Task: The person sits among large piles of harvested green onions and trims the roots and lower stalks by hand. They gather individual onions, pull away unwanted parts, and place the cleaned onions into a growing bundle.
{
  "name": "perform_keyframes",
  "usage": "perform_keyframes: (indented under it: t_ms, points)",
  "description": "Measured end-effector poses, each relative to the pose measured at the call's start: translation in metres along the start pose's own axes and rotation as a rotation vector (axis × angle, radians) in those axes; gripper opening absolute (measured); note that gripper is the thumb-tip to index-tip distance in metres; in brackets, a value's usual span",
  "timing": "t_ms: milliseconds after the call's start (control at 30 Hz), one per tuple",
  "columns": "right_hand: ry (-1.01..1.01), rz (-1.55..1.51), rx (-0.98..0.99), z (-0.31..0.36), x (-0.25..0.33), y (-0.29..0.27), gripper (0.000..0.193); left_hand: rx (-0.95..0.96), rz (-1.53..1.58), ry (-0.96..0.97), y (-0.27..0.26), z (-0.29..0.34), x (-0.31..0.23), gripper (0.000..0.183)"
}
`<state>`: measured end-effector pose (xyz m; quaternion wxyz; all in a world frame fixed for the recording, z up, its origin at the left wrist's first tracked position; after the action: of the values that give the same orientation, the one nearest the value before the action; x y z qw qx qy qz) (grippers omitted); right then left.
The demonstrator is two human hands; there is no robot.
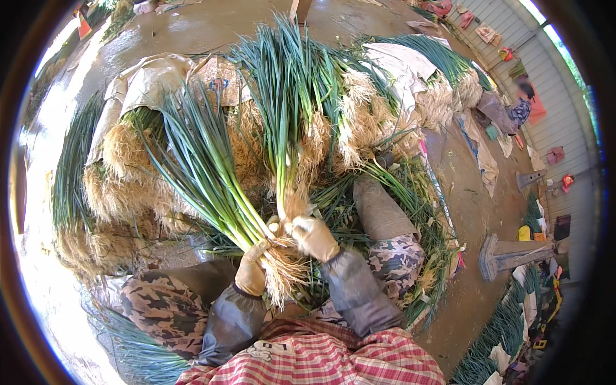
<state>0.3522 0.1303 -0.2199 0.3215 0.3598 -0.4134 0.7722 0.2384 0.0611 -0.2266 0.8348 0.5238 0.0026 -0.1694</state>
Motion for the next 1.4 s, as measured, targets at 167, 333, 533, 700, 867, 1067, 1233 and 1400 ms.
perform_keyframes:
  t_ms: [167,333,533,700,867,1067,1233,1400]
  points:
    - [-0.051,-0.111,-0.013,0.009,0.008,-0.008,0.036,-0.085,-0.173,-0.052,-0.043,-0.008,0.01,0.035]
    - [0.09,-0.486,0.176,-0.047,0.016,0.004,0.053,0.153,-0.056,-0.144,0.006,0.007,0.015,0.05]
    - [0.119,-0.637,-0.045,-0.086,-0.005,0.01,0.034,0.235,0.065,-0.181,0.012,0.015,0.023,0.059]
    - [0.035,-0.432,-0.464,-0.045,-0.018,-0.03,0.032,0.16,0.09,-0.137,0.003,0.016,0.023,0.058]
    - [-0.368,0.31,-0.862,0.018,0.037,-0.055,0.023,0.112,0.105,-0.095,0.002,0.015,0.027,0.058]
    - [-0.307,-0.113,-0.612,0.088,0.019,-0.04,0.02,0.132,0.258,-0.055,0.012,0.015,0.017,0.055]
    - [-0.426,-0.644,-0.903,0.131,0.031,-0.118,0.044,0.009,0.182,0.043,0.004,0.02,-0.005,0.06]
    - [0.12,-0.519,-0.706,0.052,-0.017,-0.137,0.042,0.506,0.376,-0.085,0.011,0.015,-0.015,0.058]
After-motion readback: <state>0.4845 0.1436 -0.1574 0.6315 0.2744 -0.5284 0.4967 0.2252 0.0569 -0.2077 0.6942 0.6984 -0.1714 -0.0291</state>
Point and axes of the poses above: each hand's wrist, its own z-axis away from the middle knuckle, its own y-axis out of the palm, x = y × z, the point moved 9 cm from there along -z, towards the middle knuckle, and after that the axes turned 4 degrees about -x, right-handed, at the moved point
